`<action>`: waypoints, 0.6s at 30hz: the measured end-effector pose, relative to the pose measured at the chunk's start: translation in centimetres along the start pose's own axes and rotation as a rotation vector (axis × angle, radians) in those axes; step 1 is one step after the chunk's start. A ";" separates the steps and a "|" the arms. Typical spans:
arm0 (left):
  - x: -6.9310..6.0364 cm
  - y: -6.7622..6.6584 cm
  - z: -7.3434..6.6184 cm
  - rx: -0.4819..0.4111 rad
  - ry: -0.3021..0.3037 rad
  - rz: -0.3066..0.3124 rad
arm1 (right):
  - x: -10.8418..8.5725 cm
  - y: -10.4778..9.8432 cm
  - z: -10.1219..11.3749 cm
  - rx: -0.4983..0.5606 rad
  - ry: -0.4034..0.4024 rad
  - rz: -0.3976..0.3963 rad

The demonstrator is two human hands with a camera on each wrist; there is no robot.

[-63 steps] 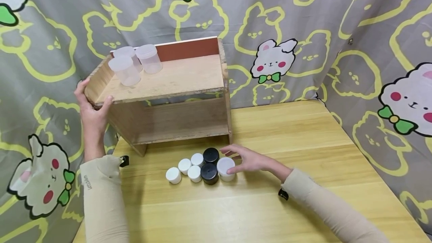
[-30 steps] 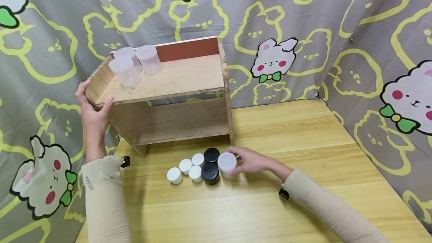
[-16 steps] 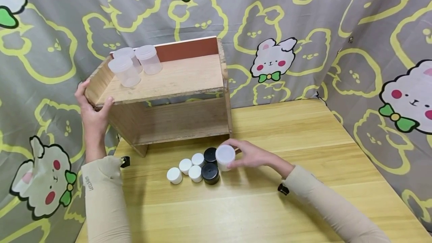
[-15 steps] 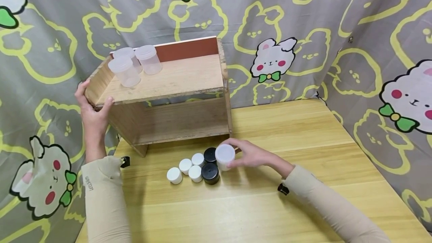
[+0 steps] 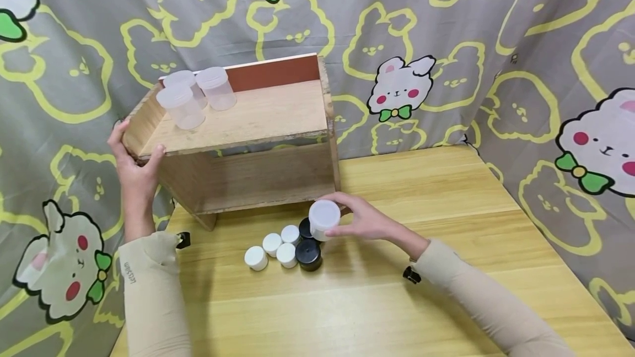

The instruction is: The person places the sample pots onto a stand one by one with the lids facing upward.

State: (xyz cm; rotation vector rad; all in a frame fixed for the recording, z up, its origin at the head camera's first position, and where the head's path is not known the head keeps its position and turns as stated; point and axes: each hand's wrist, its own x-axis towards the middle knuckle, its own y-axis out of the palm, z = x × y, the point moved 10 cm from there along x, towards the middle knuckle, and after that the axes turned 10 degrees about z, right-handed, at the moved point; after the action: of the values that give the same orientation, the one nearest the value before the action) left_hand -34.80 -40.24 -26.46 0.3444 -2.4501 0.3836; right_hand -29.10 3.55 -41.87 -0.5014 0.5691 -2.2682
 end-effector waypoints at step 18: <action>0.0 0.0 0.0 0.010 -0.014 -0.010 | 1.7 -2.7 4.7 0.024 -0.127 -0.167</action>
State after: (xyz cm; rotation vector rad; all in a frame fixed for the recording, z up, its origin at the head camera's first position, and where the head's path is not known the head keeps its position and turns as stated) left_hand -34.82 -40.23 -26.50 0.3642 -2.4599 0.3903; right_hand -29.31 2.83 -36.23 -0.6989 0.4505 -2.3767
